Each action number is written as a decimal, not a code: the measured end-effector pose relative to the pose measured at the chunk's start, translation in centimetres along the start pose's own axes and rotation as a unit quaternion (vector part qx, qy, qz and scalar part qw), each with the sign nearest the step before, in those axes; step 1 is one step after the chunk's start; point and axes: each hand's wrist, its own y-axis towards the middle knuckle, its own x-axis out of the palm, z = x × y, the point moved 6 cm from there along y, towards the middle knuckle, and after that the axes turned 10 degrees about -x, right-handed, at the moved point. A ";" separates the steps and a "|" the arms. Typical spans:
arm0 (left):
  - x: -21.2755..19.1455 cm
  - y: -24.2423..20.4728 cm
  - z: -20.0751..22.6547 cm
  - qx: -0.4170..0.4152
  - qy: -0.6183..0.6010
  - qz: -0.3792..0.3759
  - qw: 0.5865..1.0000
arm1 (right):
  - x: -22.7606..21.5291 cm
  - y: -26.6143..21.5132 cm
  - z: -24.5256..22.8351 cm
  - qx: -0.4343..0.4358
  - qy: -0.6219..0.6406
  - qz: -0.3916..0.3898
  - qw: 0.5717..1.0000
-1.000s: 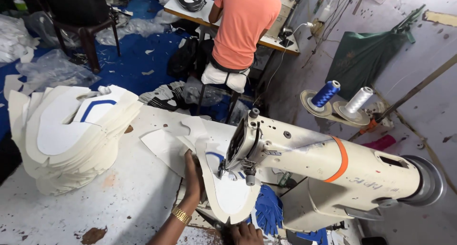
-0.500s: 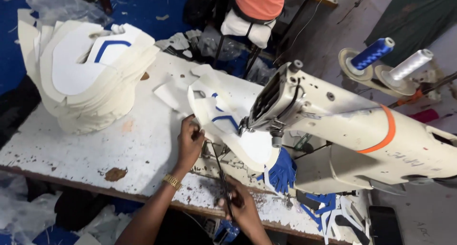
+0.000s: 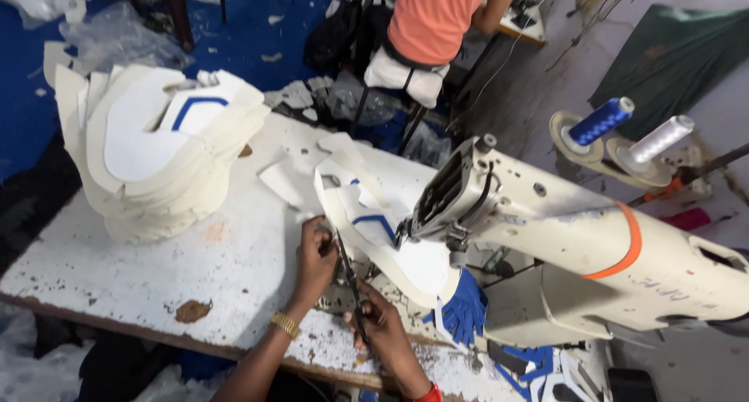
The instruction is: The person repeatedly picks up white shoe parts with blue markings, aligns them under the sewing machine needle, and sews along the edges. After each stitch, the person removes the part and places it on a growing pile of finished pieces.
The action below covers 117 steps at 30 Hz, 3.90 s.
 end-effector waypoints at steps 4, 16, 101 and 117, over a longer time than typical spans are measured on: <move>0.1 0.3 0.0 0.012 0.009 -0.009 1.000 | 0.1 0.0 -0.9 0.004 0.011 -0.003 1.000; 0.1 1.6 -2.2 -0.143 -0.093 -0.004 0.985 | -0.6 -1.0 -0.5 0.040 -0.081 0.003 0.996; 4.7 -4.1 9.9 -0.167 -0.145 -0.199 0.955 | -4.1 -4.2 -13.6 -0.376 -0.568 0.053 0.730; 4.4 -7.5 11.4 -0.183 -0.135 -0.181 0.957 | -5.8 -2.1 -13.9 -0.358 -0.566 0.013 0.743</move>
